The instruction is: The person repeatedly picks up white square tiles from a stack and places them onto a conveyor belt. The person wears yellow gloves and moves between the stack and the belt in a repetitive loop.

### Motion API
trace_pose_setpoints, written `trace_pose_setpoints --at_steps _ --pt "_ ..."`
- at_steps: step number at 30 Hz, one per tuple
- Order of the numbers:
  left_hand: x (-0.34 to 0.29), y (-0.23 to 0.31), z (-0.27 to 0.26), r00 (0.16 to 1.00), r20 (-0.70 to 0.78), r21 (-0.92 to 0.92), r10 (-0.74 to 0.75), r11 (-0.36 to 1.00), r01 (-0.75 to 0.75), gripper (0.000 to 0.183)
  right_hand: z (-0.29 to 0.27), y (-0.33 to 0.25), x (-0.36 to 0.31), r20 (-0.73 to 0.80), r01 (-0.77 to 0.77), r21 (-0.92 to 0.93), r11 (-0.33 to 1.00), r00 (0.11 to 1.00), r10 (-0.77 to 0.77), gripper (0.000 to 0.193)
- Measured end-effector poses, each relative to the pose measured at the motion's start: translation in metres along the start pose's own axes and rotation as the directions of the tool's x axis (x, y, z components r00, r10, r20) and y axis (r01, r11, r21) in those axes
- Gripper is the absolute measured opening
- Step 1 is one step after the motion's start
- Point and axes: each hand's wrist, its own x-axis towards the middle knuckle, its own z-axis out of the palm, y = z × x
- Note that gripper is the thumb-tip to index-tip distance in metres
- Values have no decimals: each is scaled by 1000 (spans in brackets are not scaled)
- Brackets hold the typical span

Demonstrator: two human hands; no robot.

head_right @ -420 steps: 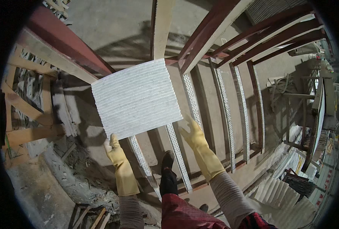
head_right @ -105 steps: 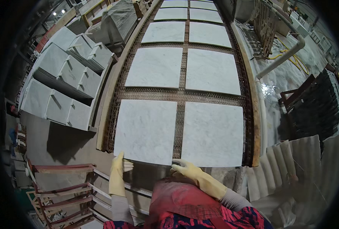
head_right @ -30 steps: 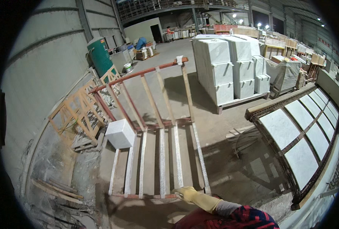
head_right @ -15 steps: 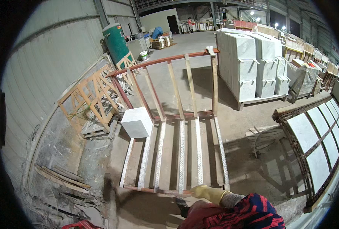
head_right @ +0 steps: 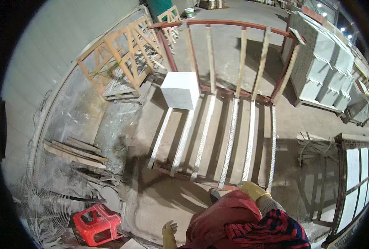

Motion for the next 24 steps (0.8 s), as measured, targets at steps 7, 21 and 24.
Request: trace_pose_setpoints --at_steps 7,21,24 --pt "56 17 -59 936 -30 -51 -351 936 349 45 -10 -103 53 -18 -66 128 990 997 69 45" --pt "266 235 -102 973 226 108 36 992 -61 32 129 -87 16 -55 -338 548 765 898 437 44" --pt "313 227 -112 805 472 352 359 761 -546 26 146 -111 25 -20 -272 662 698 925 379 44"
